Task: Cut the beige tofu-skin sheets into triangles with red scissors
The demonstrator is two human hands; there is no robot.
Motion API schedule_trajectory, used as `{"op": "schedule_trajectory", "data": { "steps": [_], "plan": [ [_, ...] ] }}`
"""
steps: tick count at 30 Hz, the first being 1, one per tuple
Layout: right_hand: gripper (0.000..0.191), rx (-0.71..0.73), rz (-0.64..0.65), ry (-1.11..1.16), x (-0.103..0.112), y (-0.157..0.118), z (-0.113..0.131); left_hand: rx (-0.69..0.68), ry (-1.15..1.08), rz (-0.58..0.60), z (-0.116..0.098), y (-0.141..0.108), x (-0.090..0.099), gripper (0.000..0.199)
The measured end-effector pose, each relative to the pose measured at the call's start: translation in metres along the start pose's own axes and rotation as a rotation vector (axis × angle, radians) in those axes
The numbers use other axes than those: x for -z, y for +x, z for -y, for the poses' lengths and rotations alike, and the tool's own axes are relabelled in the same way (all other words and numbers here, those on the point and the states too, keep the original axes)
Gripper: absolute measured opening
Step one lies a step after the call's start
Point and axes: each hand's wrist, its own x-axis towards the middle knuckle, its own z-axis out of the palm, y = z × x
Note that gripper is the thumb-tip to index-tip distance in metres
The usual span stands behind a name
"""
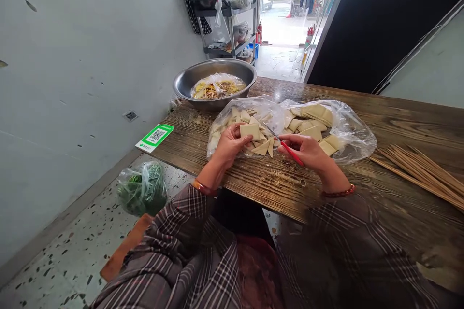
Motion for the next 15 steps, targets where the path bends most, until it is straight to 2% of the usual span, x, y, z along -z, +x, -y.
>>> {"op": "schedule_trajectory", "data": {
  "steps": [9, 15],
  "plan": [
    [0.056, -0.047, 0.041, -0.127, 0.002, -0.004, 0.002, 0.015, -0.222, -0.055, 0.014, 0.008, 0.004, 0.043],
    [0.053, -0.052, 0.091, -0.145, -0.005, -0.008, 0.005, 0.051, -0.302, -0.028, 0.015, 0.006, 0.003, 0.035]
  ]
}}
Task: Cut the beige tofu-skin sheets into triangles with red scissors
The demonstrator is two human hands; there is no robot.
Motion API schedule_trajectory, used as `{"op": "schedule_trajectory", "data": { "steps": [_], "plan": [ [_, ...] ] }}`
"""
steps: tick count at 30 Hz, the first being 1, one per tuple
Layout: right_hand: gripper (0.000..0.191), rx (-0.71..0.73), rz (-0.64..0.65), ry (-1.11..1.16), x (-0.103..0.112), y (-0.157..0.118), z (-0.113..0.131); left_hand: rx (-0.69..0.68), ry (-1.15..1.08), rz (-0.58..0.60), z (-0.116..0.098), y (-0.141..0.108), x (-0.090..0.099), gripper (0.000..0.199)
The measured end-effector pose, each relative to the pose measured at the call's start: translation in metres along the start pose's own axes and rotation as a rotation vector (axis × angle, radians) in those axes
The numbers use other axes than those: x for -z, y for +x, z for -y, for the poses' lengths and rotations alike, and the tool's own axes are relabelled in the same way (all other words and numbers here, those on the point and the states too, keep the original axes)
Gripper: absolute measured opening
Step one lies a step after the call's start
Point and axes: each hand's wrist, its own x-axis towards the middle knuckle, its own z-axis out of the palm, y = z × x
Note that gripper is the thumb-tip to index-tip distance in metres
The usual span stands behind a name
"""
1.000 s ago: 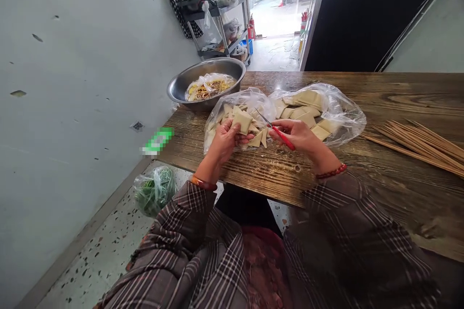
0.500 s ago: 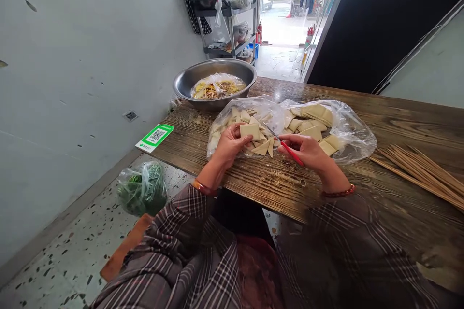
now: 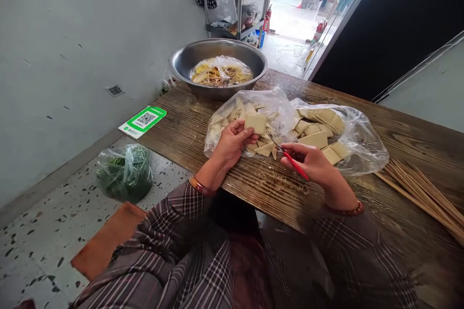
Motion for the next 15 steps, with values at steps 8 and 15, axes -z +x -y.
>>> {"op": "schedule_trajectory", "data": {
  "steps": [8, 15],
  "plan": [
    [0.056, -0.105, 0.057, 0.184, -0.004, -0.001, 0.011, 0.031, -0.004, 0.055, 0.002, -0.003, -0.005, 0.028],
    [0.061, -0.138, 0.088, 0.203, -0.005, -0.001, 0.012, 0.045, 0.011, 0.065, 0.003, -0.005, -0.006, 0.028]
  ]
}}
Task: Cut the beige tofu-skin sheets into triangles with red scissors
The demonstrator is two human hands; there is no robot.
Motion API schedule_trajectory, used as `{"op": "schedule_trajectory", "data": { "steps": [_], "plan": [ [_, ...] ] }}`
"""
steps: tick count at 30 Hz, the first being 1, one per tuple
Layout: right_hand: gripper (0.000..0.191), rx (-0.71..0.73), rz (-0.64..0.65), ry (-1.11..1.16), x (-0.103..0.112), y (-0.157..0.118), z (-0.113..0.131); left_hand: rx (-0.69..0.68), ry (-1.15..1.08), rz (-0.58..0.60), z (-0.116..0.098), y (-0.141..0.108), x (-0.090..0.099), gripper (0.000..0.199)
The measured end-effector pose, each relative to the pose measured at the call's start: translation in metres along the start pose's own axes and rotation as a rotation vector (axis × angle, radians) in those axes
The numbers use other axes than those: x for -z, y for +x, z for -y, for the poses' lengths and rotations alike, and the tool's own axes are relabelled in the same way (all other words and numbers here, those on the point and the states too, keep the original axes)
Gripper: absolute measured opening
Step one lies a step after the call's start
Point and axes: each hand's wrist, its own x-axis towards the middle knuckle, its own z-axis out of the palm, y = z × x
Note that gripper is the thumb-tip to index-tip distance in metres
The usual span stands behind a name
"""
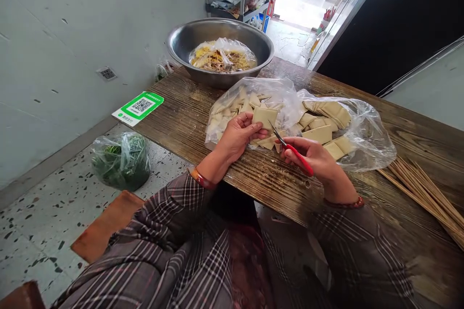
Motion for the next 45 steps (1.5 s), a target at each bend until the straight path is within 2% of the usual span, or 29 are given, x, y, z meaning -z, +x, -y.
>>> {"op": "schedule_trajectory", "data": {
  "steps": [14, 18, 24, 31, 38, 45],
  "plan": [
    [0.058, 0.011, 0.013, -0.020, -0.0007, -0.0004, 0.0019, 0.004, 0.010, -0.003, 0.0013, 0.0006, -0.0003, 0.030],
    [0.051, 0.012, -0.006, -0.002, -0.0025, -0.0007, 0.0036, 0.006, 0.001, -0.002, 0.0014, 0.0006, 0.0004, 0.030],
    [0.052, 0.013, -0.036, -0.016, -0.0034, -0.0008, 0.0043, 0.001, -0.012, 0.006, 0.0018, 0.0005, 0.0029, 0.033],
    [0.053, 0.042, -0.046, -0.050, -0.0022, 0.0014, 0.0011, 0.011, 0.000, 0.060, 0.0032, -0.0008, 0.0076, 0.041],
    [0.058, 0.051, -0.024, -0.067, -0.0051, 0.0022, 0.0029, 0.049, 0.092, 0.139, 0.0056, -0.0026, 0.0075, 0.039],
    [0.054, 0.060, -0.050, -0.059, -0.0060, 0.0012, 0.0015, 0.069, 0.120, 0.149, 0.0068, -0.0014, 0.0093, 0.036]
  ]
}}
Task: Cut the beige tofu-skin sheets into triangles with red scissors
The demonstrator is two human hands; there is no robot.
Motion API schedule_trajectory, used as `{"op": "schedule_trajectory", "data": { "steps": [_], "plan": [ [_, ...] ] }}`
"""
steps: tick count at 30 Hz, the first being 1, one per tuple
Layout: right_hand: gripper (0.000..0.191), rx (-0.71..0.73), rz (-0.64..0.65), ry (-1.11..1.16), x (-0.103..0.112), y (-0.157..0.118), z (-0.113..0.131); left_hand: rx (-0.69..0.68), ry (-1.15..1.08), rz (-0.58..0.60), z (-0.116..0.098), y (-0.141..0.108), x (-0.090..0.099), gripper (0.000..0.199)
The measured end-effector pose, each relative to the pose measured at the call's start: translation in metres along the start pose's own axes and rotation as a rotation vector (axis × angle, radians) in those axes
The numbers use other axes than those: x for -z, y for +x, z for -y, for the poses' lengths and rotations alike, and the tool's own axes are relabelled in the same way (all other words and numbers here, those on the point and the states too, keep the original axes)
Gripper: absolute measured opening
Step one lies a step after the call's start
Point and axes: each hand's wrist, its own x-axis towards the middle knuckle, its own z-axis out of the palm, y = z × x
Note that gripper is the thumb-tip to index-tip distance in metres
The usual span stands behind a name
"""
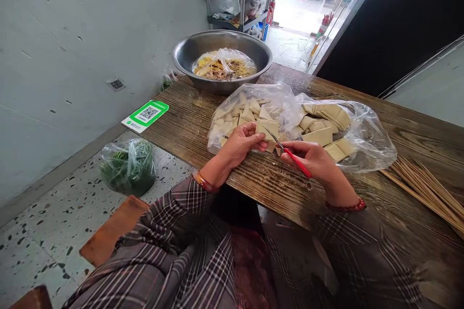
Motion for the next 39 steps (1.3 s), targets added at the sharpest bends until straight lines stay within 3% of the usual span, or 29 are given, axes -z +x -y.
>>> {"op": "schedule_trajectory", "data": {
  "steps": [10, 17, 29, 39],
  "plan": [
    [0.049, 0.030, -0.014, -0.120, 0.002, 0.002, -0.008, 0.013, -0.043, -0.003, -0.002, -0.002, 0.000, 0.039],
    [0.057, -0.013, 0.012, -0.052, -0.001, 0.002, -0.002, 0.005, 0.001, -0.073, -0.002, -0.003, -0.002, 0.031],
    [0.063, -0.067, -0.072, 0.097, -0.012, 0.005, -0.005, 0.012, 0.126, 0.028, -0.002, -0.007, -0.008, 0.030],
    [0.050, -0.029, -0.079, 0.074, -0.014, 0.005, -0.003, 0.015, 0.120, 0.015, -0.002, -0.006, -0.008, 0.034]
  ]
}}
